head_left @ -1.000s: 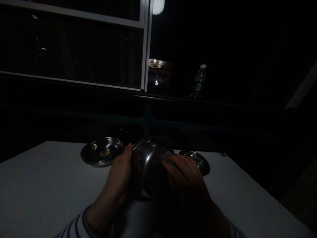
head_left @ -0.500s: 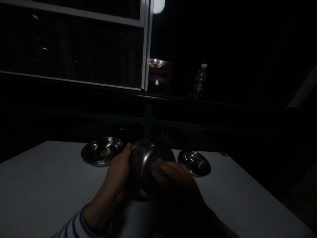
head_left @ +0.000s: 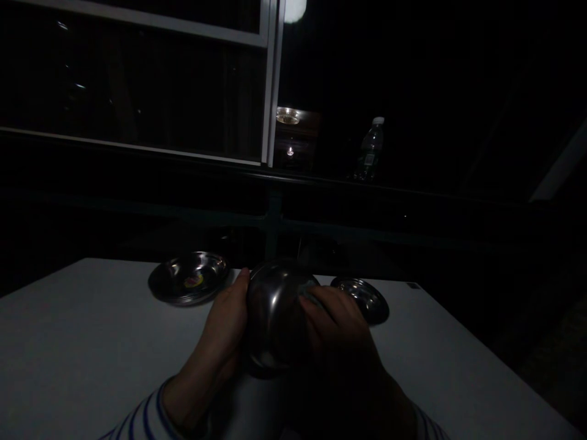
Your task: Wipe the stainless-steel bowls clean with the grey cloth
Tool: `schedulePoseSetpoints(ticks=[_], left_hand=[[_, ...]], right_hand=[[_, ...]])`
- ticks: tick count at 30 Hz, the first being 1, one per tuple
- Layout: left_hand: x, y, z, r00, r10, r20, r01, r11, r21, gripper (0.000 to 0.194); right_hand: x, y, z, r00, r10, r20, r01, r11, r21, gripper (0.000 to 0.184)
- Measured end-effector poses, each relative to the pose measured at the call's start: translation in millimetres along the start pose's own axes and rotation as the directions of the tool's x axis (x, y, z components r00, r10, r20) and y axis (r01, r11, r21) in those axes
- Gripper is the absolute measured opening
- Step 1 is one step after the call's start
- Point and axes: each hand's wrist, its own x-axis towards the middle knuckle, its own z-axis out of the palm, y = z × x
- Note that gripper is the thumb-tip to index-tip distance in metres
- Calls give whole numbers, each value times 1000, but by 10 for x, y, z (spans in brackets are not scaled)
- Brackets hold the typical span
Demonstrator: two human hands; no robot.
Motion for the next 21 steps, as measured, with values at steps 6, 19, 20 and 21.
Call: schedulePoseSetpoints(ticks=[6, 19, 20, 21], left_hand=[[-2, 1, 13, 1000, -22, -3, 22, 999, -23, 44], [11, -17, 9, 1000, -13, -18, 13, 1000, 7, 44], [10, -18, 12, 1000, -20, -18, 20, 1000, 1, 43], [8, -19, 15, 1000, -27, -17, 27, 1000, -6, 41]], right_hand=[[-16, -11, 4, 997, -82, 2, 82, 996, 38, 21], [21, -11, -34, 996, -75, 51, 78, 996, -49, 20], [17, -9, -34, 994, -99, 54, 101, 995, -26, 19], [13, -6, -32, 992, -112, 54, 112, 994, -9, 18]])
